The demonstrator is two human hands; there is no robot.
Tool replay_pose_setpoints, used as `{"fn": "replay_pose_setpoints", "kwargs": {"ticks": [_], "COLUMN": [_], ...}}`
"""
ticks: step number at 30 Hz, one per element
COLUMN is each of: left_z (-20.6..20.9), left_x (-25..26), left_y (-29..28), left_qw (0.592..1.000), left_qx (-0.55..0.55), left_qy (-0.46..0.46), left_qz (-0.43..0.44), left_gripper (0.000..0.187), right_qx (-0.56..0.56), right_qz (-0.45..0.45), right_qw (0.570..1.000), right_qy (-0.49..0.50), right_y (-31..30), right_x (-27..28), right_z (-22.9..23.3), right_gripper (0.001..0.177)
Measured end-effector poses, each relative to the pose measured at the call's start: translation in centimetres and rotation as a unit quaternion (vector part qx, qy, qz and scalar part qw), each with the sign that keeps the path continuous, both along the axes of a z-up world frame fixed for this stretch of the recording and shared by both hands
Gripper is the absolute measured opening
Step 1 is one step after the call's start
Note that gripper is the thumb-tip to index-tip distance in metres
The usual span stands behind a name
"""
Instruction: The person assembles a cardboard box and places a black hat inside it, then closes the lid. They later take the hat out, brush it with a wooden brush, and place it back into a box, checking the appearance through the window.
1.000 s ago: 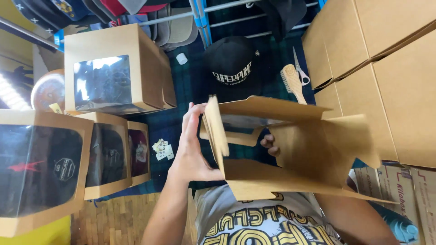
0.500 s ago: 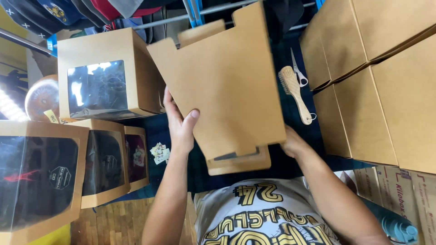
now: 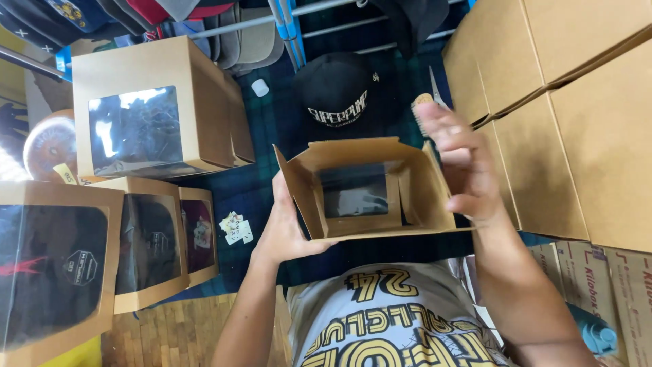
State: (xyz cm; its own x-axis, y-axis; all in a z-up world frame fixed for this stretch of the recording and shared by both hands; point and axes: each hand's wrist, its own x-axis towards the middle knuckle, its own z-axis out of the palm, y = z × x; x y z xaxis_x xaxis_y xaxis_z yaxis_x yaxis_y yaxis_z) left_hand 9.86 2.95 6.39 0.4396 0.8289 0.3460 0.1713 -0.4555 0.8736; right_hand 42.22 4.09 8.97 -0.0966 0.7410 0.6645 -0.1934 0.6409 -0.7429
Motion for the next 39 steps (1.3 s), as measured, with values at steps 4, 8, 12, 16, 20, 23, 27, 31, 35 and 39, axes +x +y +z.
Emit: {"fn": "replay_pose_setpoints", "kwargs": {"ticks": [4,8,12,16,20,23,27,31,35,39], "left_z": [2.6,6.8,6.5,7.0,8.4,8.2,8.5,8.9,10.0,10.2], "left_x": [0.4,0.5,1.1,0.8,0.7,1.1,1.5,1.6,1.5,1.6], "left_y": [0.0,0.0,0.5,0.9,1.2,1.6,1.0,0.4,-0.6,-3.1], "left_qw": [0.995,0.997,0.992,0.991,0.987,0.987,0.985,0.994,0.985,0.967], "left_qx": [0.076,0.051,-0.014,-0.08,-0.113,0.002,0.01,0.021,0.059,0.105], "left_qy": [-0.063,-0.044,-0.054,0.015,0.006,0.153,0.168,0.101,0.106,0.112], "left_qz": [-0.001,-0.045,-0.117,-0.107,-0.113,-0.053,-0.025,0.019,0.122,0.205], "left_gripper": [0.148,0.124,0.125,0.09,0.095,0.047,0.057,0.071,0.055,0.051], "right_qx": [-0.04,-0.068,-0.092,-0.134,-0.083,-0.048,-0.045,-0.155,-0.224,-0.141], "right_qz": [0.063,-0.027,-0.069,-0.099,-0.174,-0.13,-0.118,-0.069,-0.165,-0.286], "right_qw": [0.994,0.961,0.947,0.949,0.957,0.963,0.955,0.977,0.955,0.947], "right_qy": [-0.082,-0.267,-0.3,-0.267,-0.218,-0.23,-0.27,-0.127,0.105,0.041], "right_y": [-0.7,-1.7,-2.3,-2.9,-3.9,-4.3,-4.6,-5.2,-6.1,-7.8], "right_x": [-0.6,-0.8,-1.1,-1.0,-0.3,0.7,0.7,2.3,0.2,-3.0], "right_z": [0.7,2.0,2.8,2.0,0.9,0.0,0.9,-0.9,0.7,2.8], "right_gripper": [0.064,0.063,0.067,0.074,0.059,0.033,0.035,0.083,0.05,0.069]}}
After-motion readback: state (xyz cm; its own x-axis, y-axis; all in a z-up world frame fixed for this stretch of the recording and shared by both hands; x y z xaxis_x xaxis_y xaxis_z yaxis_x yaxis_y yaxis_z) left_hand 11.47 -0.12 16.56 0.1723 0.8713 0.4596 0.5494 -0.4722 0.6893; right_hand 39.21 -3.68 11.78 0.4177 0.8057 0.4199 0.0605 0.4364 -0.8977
